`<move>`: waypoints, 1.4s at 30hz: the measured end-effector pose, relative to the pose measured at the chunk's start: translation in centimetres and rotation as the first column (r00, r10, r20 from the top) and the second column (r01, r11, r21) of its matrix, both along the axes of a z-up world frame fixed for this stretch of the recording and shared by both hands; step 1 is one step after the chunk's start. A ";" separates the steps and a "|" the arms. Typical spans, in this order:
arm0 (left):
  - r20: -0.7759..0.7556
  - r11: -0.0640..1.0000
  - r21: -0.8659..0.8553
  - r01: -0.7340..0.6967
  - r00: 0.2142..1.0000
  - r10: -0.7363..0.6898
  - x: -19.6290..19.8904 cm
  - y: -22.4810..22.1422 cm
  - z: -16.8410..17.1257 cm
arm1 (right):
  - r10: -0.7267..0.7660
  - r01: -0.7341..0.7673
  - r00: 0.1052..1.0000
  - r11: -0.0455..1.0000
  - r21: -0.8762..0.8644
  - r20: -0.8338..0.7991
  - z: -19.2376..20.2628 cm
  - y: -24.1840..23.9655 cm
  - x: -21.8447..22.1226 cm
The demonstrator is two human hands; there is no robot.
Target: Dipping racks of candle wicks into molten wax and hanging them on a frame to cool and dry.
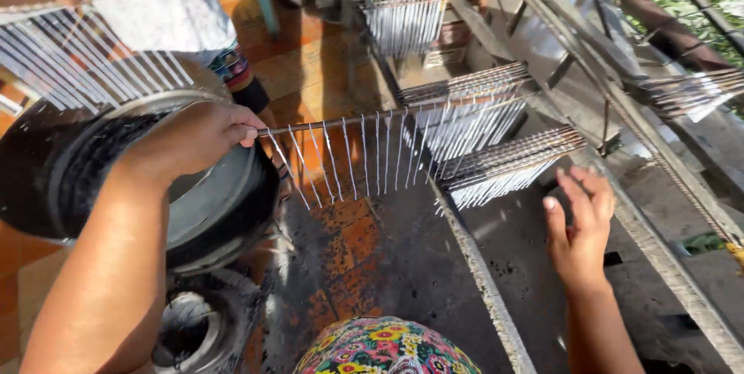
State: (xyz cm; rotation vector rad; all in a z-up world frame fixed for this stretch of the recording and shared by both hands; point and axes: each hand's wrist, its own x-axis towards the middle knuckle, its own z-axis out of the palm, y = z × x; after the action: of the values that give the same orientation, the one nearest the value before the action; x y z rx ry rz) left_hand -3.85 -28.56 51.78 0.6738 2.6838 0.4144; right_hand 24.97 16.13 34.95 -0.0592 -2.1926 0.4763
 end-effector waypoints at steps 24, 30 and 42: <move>0.116 0.885 -0.190 -0.425 0.885 0.450 11.4 -34.6 4.0 | 0.538 -0.590 0.793 0.796 0.138 0.285 8.1 -29.1 -15.4; -0.249 0.873 -0.010 -0.488 0.846 0.471 12.6 -35.5 7.0 | 0.557 -0.596 0.785 0.798 0.085 0.272 9.2 -32.4 -16.9; -0.458 0.988 0.089 -0.129 0.875 0.156 2.2 -26.6 -0.4 | 0.614 -0.627 0.759 0.779 -0.006 0.216 10.1 -34.0 -23.3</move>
State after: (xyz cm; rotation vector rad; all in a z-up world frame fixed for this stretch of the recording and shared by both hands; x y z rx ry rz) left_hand -1.60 -55.13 51.33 0.6600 3.2043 0.4079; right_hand 1.69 -17.84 45.00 0.7171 -2.4034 0.7911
